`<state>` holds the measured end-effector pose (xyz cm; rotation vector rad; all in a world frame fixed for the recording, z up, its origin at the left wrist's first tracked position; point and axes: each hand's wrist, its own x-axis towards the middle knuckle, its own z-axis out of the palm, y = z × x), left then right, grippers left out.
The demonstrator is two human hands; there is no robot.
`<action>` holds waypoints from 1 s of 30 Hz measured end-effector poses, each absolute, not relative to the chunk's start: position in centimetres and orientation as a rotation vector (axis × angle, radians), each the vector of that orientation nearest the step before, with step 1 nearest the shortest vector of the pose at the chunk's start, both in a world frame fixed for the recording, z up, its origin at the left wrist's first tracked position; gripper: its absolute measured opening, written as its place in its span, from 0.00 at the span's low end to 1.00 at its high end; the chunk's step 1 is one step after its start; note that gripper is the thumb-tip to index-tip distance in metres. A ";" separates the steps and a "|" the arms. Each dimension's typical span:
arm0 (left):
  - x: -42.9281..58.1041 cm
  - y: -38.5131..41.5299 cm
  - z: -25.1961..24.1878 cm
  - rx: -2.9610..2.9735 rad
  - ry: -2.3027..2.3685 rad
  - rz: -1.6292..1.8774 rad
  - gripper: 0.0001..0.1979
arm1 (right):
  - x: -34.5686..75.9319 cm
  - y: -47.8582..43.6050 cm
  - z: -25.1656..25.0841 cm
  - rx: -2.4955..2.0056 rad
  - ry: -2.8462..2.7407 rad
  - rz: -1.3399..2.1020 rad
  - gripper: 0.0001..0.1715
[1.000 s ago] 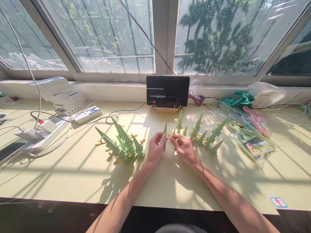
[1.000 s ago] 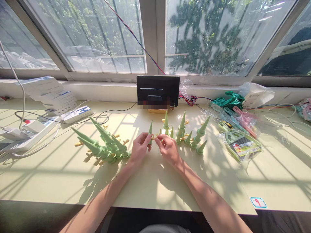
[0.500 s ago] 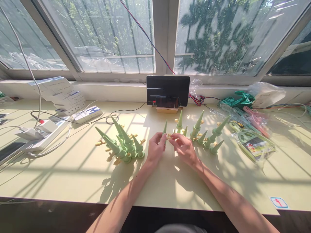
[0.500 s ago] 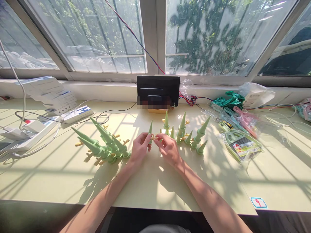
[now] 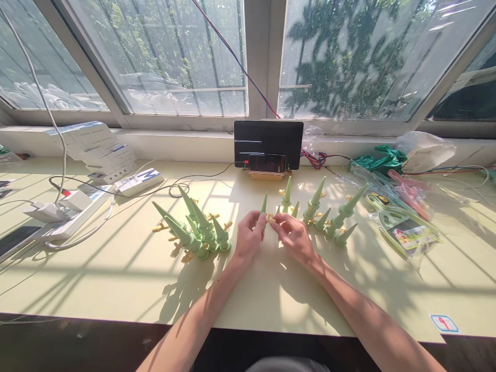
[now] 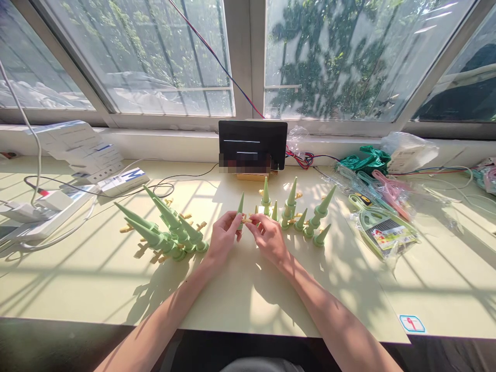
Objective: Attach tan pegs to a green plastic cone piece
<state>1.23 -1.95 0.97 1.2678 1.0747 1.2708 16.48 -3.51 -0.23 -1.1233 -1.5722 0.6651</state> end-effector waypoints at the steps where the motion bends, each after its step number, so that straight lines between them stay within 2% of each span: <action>1: 1.2 -2.0 1.0 1.273 1.074 1.270 0.17 | 16.5 -3.5 -0.2 -1.131 -1.575 0.663 0.13; 12: 1.3 -1.9 0.9 1.277 1.053 1.263 0.17 | 16.3 -3.5 -0.2 -1.164 -1.555 0.682 0.18; 22: 1.2 -1.9 0.8 1.282 1.081 1.266 0.16 | 16.4 -3.7 0.0 -1.113 -1.618 0.630 0.10; 30: 1.2 -2.0 1.0 1.289 1.081 1.265 0.17 | 16.4 -3.7 0.0 -1.130 -1.592 0.655 0.12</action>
